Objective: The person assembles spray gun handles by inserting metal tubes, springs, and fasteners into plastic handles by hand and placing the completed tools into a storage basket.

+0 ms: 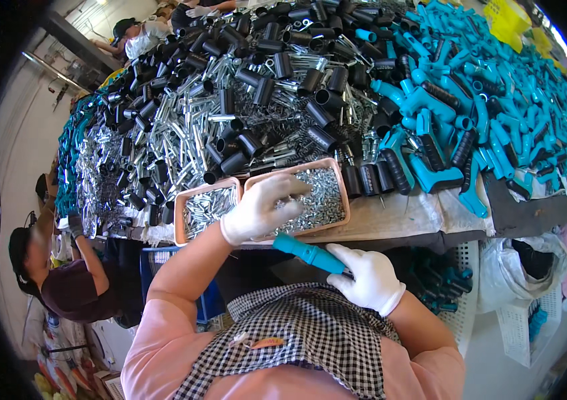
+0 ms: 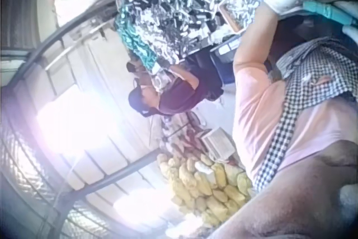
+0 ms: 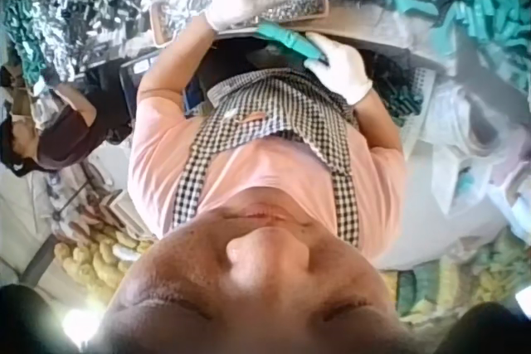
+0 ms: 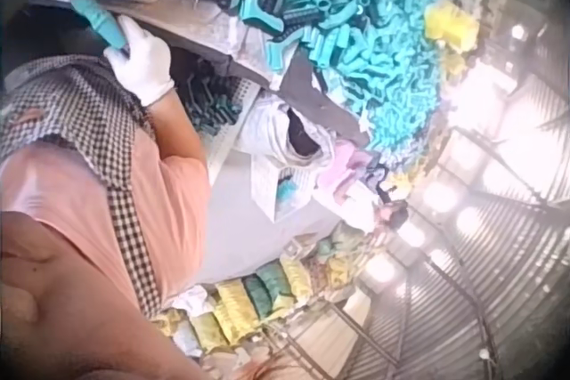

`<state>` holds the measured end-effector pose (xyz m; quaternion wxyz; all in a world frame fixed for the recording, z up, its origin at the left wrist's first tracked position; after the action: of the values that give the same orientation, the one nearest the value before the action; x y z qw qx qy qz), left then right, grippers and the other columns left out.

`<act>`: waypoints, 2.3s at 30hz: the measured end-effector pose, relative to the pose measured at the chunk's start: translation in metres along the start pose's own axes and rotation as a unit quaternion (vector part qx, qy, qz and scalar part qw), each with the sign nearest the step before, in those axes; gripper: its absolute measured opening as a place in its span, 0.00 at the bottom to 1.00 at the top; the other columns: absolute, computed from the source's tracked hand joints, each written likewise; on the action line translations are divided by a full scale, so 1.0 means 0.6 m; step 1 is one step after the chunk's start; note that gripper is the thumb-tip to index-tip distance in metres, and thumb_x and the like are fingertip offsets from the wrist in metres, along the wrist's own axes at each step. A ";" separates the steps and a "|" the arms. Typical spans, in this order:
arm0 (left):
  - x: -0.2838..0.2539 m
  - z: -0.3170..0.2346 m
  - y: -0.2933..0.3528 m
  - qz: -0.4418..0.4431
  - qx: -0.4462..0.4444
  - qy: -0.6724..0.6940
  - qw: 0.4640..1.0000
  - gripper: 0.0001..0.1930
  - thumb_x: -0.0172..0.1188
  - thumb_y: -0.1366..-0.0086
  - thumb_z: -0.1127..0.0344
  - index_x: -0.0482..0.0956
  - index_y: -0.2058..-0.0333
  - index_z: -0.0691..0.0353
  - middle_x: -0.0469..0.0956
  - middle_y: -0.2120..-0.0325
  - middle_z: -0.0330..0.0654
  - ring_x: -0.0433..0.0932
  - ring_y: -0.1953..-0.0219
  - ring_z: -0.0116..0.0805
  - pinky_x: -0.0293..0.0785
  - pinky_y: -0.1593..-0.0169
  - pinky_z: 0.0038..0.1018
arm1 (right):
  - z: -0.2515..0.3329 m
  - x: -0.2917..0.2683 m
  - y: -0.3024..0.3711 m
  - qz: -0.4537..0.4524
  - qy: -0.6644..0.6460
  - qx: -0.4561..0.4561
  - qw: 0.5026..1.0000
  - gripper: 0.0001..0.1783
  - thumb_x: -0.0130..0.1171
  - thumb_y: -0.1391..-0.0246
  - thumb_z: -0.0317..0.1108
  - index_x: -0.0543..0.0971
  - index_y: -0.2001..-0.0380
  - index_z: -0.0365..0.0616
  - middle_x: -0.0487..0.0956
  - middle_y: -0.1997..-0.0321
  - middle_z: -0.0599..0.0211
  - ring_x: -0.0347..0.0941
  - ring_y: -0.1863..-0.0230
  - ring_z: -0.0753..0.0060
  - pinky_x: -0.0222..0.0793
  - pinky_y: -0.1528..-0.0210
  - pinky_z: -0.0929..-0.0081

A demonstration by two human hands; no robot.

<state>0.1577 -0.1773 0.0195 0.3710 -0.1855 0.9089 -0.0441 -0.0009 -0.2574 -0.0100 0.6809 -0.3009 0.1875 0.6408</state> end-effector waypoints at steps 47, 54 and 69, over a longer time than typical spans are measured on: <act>0.023 -0.091 0.129 -0.086 0.104 -0.103 0.985 0.12 0.71 0.47 0.67 0.80 0.65 0.60 0.80 0.65 0.42 0.79 0.59 0.45 0.77 0.55 0.38 | 0.050 0.031 -0.005 -0.021 0.116 0.016 0.993 0.31 0.70 0.56 0.39 0.76 0.47 0.45 0.82 0.69 0.56 0.80 0.69 0.50 0.75 0.67 0.57; 0.049 -0.119 0.144 -0.013 0.144 -0.176 0.974 0.20 0.69 0.49 0.66 0.80 0.58 0.65 0.79 0.60 0.46 0.81 0.58 0.44 0.80 0.53 0.36 | 0.030 0.051 -0.002 0.055 -0.047 0.047 0.996 0.29 0.69 0.54 0.39 0.78 0.48 0.41 0.84 0.63 0.50 0.82 0.63 0.49 0.77 0.60 0.62; 0.019 -0.057 0.070 -0.011 -0.005 -0.233 0.972 0.20 0.72 0.53 0.63 0.82 0.60 0.61 0.79 0.67 0.47 0.79 0.61 0.49 0.76 0.54 0.41 | 0.014 0.065 -0.013 0.154 -0.052 0.031 0.986 0.45 0.61 0.46 0.35 0.52 0.29 0.37 0.79 0.56 0.39 0.79 0.60 0.40 0.74 0.58 0.56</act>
<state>0.1138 -0.1447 0.0279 0.5712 -0.2023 0.7955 0.0005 0.0102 -0.2225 -0.0273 0.5919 -0.2134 0.2156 0.7467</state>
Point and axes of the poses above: each hand's wrist, its own y-axis away from the middle knuckle, its own x-axis out of the palm, z = x × y, the point moved 10 cm from there along -y, towards the middle knuckle
